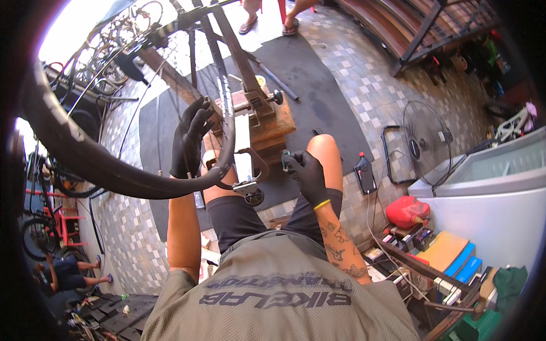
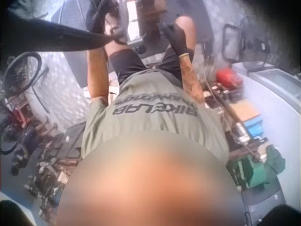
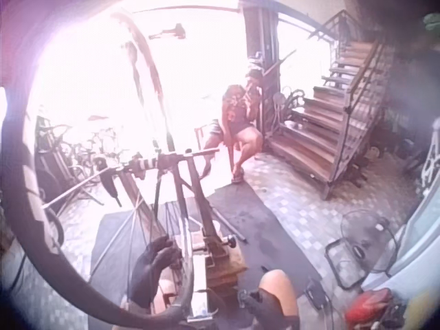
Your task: The person is seated on the floor and uses a spoke wrench to adjust the spokes of a bicycle wheel mounted on a stand. They rotate the wheel and repeatedly tighten or loosen individual spokes to true the wheel.
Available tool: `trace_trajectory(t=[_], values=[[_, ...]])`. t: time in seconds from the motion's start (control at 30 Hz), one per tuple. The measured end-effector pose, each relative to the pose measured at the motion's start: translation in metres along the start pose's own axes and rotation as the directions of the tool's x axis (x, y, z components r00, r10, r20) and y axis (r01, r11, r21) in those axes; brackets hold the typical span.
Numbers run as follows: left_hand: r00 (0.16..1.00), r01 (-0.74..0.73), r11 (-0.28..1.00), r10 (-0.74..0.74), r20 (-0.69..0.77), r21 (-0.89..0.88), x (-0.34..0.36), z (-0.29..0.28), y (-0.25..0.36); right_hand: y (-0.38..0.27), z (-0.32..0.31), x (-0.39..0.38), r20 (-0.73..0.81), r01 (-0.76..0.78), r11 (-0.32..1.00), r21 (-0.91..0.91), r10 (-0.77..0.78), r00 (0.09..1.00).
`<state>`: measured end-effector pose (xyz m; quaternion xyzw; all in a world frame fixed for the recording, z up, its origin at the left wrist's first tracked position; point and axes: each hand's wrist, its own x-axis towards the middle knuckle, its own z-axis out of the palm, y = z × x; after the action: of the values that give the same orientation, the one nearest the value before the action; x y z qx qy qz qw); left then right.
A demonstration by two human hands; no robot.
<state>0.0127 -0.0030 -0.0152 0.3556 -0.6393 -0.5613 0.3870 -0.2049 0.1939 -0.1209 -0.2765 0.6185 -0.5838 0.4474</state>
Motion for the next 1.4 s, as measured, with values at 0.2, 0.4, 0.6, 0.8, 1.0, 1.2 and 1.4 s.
trace_trajectory(t=[0.2, 0.4, 0.6, 0.8, 1.0, 1.2, 1.4], values=[[0.991, 0.007, 0.982, 0.019, 0.132, -0.189, 0.021, 0.000, -0.021, -0.027, 0.020, 0.019, 0.003, 0.067, 0.993, 0.096, -0.068, 0.998], [0.997, -0.053, 0.968, 0.037, -0.068, -0.246, 0.012, -0.008, -0.030, -0.061, 0.044, 0.037, 0.082, 0.134, 0.974, 0.183, -0.151, 0.985], [0.993, -0.073, 0.980, 0.054, -0.105, -0.187, -0.011, 0.008, 0.002, -0.083, 0.052, 0.042, 0.198, 0.207, 0.963, 0.171, -0.239, 0.951], [0.991, -0.136, 0.984, 0.136, 0.011, 0.117, -0.036, 0.011, 0.037, -0.073, 0.053, 0.043, 0.181, 0.177, 0.982, 0.068, -0.186, 0.966], [0.931, -0.360, 0.914, 0.337, 0.144, 0.190, -0.019, 0.009, 0.012, -0.071, 0.043, 0.037, 0.159, 0.302, 0.953, 0.008, -0.299, 0.941], [0.989, -0.035, 0.998, 0.027, 0.147, 0.054, 0.008, 0.009, 0.019, -0.090, 0.046, 0.015, 0.139, 0.249, 0.968, 0.013, -0.249, 0.959], [0.995, -0.004, 0.968, 0.030, 0.100, -0.251, 0.003, 0.009, 0.007, -0.095, 0.054, 0.017, 0.227, 0.206, 0.954, 0.217, -0.255, 0.940]])
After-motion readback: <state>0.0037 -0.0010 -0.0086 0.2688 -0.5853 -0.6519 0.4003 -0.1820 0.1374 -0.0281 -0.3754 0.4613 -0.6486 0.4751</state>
